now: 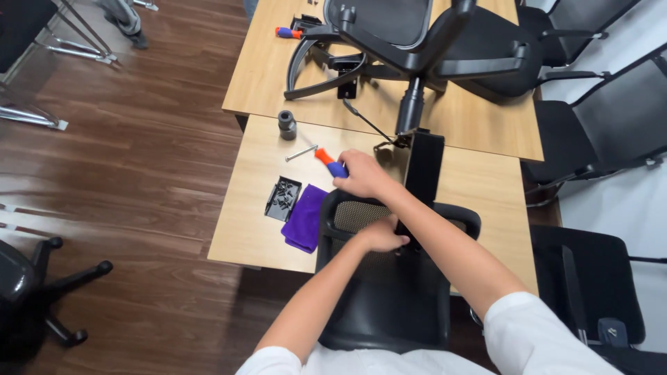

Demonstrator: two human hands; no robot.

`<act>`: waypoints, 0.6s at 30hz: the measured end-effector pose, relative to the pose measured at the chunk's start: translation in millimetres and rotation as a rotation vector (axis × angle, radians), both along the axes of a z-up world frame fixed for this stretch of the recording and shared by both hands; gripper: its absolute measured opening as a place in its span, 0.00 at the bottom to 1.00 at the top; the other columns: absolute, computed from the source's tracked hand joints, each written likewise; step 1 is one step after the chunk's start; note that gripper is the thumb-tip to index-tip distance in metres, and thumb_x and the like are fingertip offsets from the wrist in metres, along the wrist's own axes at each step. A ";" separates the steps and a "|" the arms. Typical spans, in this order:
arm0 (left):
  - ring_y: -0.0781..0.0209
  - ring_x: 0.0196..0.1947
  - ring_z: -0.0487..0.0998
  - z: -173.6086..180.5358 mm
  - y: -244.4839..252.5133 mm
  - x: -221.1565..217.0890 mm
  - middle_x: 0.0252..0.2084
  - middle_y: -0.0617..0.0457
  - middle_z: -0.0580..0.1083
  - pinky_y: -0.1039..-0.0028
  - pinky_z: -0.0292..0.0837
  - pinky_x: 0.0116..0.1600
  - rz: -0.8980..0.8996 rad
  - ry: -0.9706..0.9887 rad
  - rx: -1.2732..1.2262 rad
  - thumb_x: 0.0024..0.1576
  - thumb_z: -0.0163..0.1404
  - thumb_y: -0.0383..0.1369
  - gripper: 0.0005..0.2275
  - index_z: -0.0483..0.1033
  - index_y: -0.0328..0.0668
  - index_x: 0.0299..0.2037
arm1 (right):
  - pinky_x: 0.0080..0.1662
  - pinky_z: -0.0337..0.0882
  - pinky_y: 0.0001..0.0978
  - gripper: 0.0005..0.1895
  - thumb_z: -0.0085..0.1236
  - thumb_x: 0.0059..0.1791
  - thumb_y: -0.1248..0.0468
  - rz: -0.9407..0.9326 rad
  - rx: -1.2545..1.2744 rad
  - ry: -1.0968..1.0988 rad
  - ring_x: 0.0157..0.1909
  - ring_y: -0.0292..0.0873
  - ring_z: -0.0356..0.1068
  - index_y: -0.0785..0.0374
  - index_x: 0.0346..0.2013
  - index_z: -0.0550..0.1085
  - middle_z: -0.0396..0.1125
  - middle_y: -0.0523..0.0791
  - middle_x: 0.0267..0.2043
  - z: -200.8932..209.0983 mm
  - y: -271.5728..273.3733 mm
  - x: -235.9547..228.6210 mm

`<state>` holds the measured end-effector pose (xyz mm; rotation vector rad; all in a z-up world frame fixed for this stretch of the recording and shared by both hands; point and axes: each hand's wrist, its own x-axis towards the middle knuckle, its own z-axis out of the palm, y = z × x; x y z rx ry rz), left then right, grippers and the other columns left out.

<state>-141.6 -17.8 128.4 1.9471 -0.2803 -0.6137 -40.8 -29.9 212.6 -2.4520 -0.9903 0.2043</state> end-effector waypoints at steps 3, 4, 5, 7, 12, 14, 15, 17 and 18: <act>0.44 0.48 0.81 -2.2 -1.6 0.6 0.48 0.32 0.78 0.63 0.74 0.56 -0.008 -0.022 0.038 0.55 0.57 0.34 0.22 0.68 0.26 0.54 | 0.44 0.73 0.39 0.20 0.61 0.41 0.59 -0.132 0.177 0.199 0.38 0.48 0.74 0.68 0.42 0.74 0.72 0.52 0.37 16.3 -27.5 -11.8; 0.44 0.48 0.81 8.6 -1.5 -0.2 0.48 0.32 0.78 0.63 0.74 0.56 -0.016 -0.026 0.039 0.55 0.57 0.34 0.22 0.68 0.26 0.54 | 0.44 0.73 0.39 0.20 0.61 0.41 0.59 -0.140 0.180 0.194 0.38 0.48 0.74 0.68 0.42 0.74 0.72 0.52 0.37 25.9 -36.4 -15.8; 0.47 0.42 0.83 17.3 -1.1 -3.4 0.45 0.35 0.79 0.64 0.78 0.49 0.014 0.059 -0.011 0.55 0.54 0.32 0.20 0.66 0.28 0.54 | 0.41 0.73 0.37 0.18 0.58 0.42 0.60 -0.219 0.230 0.321 0.35 0.45 0.74 0.68 0.42 0.73 0.72 0.50 0.34 32.9 -45.3 -22.3; 0.50 0.35 0.85 14.9 -1.4 -4.2 0.43 0.38 0.79 0.65 0.81 0.43 0.025 0.147 -0.058 0.54 0.52 0.30 0.19 0.64 0.30 0.53 | 0.38 0.73 0.34 0.17 0.56 0.44 0.60 -0.316 0.286 0.448 0.32 0.42 0.74 0.67 0.43 0.72 0.72 0.49 0.31 32.8 -64.5 -29.4; 0.54 0.30 0.85 -25.0 -2.9 9.1 0.39 0.39 0.80 0.67 0.81 0.38 0.011 0.129 -0.211 0.53 0.53 0.27 0.18 0.68 0.26 0.53 | 0.34 0.66 0.26 0.13 0.53 0.47 0.65 -0.338 0.546 0.602 0.29 0.34 0.63 0.66 0.45 0.71 0.64 0.42 0.28 7.7 -112.2 -50.7; 0.54 0.30 0.84 -17.4 2.2 7.2 0.40 0.40 0.80 0.66 0.81 0.39 -0.008 0.124 -0.215 0.53 0.53 0.26 0.18 0.68 0.28 0.54 | 0.32 0.64 0.25 0.13 0.52 0.48 0.65 -0.384 0.676 0.646 0.28 0.33 0.62 0.62 0.47 0.69 0.63 0.41 0.28 14.0 -122.4 -69.6; 0.55 0.31 0.84 -13.5 4.4 5.4 0.40 0.41 0.79 0.66 0.81 0.39 0.001 0.114 -0.225 0.53 0.53 0.26 0.19 0.68 0.30 0.54 | 0.29 0.62 0.23 0.15 0.50 0.48 0.65 -0.401 0.795 0.692 0.27 0.32 0.60 0.58 0.49 0.67 0.62 0.39 0.27 17.7 -126.8 -80.1; 0.54 0.32 0.84 -16.1 6.0 8.3 0.41 0.40 0.80 0.66 0.81 0.41 -0.029 0.167 -0.271 0.54 0.53 0.27 0.19 0.67 0.31 0.56 | 0.28 0.60 0.23 0.15 0.49 0.48 0.66 -0.432 0.828 0.633 0.25 0.32 0.60 0.58 0.50 0.67 0.62 0.40 0.27 26.4 -142.5 -100.1; 0.54 0.34 0.84 -18.0 6.4 10.5 0.42 0.40 0.80 0.65 0.80 0.43 -0.034 0.215 -0.316 0.55 0.53 0.28 0.19 0.65 0.33 0.57 | 0.26 0.59 0.22 0.16 0.49 0.48 0.67 -0.439 0.854 0.580 0.24 0.32 0.59 0.59 0.51 0.67 0.62 0.40 0.27 30.2 -150.2 -109.5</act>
